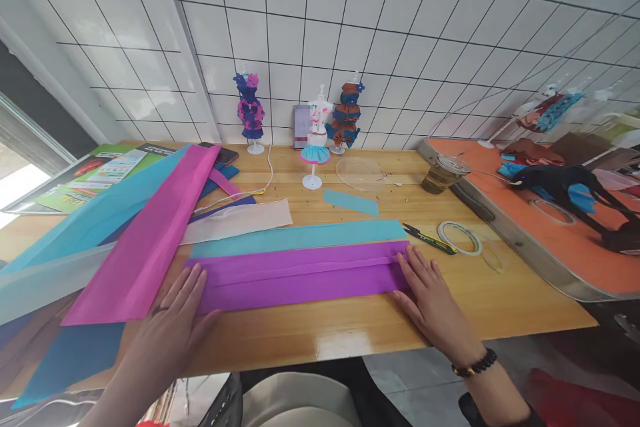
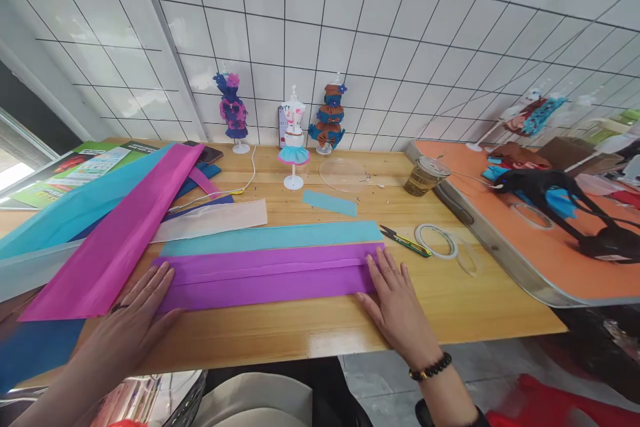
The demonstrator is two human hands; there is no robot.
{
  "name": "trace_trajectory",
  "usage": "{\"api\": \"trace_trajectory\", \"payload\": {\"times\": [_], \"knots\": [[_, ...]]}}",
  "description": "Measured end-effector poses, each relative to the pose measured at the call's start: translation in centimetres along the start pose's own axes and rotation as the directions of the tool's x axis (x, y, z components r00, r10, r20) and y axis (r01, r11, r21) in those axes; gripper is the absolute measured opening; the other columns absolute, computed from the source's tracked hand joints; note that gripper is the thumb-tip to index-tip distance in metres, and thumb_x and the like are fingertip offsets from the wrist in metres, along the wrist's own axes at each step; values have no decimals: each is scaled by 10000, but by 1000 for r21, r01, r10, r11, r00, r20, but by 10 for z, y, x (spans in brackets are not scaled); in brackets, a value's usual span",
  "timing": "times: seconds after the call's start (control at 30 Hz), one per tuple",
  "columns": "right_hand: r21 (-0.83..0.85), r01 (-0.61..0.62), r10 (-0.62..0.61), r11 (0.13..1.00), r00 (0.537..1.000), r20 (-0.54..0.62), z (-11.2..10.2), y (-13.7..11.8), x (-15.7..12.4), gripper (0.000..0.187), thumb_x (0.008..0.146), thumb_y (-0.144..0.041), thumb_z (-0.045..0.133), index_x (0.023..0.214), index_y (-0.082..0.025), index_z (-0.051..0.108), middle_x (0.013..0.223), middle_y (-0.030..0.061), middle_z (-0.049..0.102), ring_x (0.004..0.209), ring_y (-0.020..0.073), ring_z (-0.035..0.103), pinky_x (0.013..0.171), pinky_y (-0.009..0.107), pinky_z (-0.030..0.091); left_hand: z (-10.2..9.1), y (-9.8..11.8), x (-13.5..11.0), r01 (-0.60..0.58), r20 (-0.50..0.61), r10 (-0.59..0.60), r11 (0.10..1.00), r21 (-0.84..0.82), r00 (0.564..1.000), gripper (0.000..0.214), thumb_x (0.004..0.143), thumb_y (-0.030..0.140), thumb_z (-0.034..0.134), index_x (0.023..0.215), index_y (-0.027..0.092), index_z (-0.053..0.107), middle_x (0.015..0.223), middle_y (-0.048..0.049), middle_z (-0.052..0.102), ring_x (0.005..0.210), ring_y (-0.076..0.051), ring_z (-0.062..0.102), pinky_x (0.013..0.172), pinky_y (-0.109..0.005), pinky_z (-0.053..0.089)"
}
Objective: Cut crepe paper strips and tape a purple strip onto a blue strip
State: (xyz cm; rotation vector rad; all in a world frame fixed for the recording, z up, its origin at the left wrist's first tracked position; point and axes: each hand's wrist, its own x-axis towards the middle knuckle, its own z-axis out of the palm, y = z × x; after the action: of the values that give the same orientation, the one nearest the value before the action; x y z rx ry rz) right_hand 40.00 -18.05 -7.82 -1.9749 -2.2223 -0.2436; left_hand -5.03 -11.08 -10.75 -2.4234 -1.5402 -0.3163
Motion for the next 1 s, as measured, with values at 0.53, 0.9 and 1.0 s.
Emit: {"api": "trace_trajectory", "payload": {"times": [0.53, 0.9, 1.0], "knots": [[8, -19, 18, 1000, 997, 79, 6, 13, -13, 609, 875, -471, 335, 1362, -112, 272, 1394, 139, 323, 1304, 241, 237, 1018, 482, 265, 2, -1, 0, -10, -20, 10, 1000, -21, 1000, 756, 828, 624, 171, 1388, 116, 184, 1364, -129, 365, 1257, -275, 325, 944, -415, 378], [18, -13, 13, 1000, 1000, 21, 6, -46, 4, 630, 868, -499, 332, 1331, -72, 331, 1390, 152, 323, 1310, 248, 216, 1034, 492, 248, 3, 0, -1, -12, -15, 12, 1000, -7, 1000, 749, 835, 615, 167, 1381, 104, 199, 1380, -134, 337, 1275, -269, 294, 948, -405, 374], [111, 118, -123, 987, 992, 38, 2, -85, 16, 633, 871, -488, 336, 1355, -83, 285, 1403, 138, 300, 1318, 226, 194, 1050, 477, 241, 2, 0, -1, -16, -13, 16, 1000, -8, 1000, 740, 843, 604, 164, 1374, 93, 219, 1381, -135, 334, 1275, -272, 292, 947, -407, 375]]}}
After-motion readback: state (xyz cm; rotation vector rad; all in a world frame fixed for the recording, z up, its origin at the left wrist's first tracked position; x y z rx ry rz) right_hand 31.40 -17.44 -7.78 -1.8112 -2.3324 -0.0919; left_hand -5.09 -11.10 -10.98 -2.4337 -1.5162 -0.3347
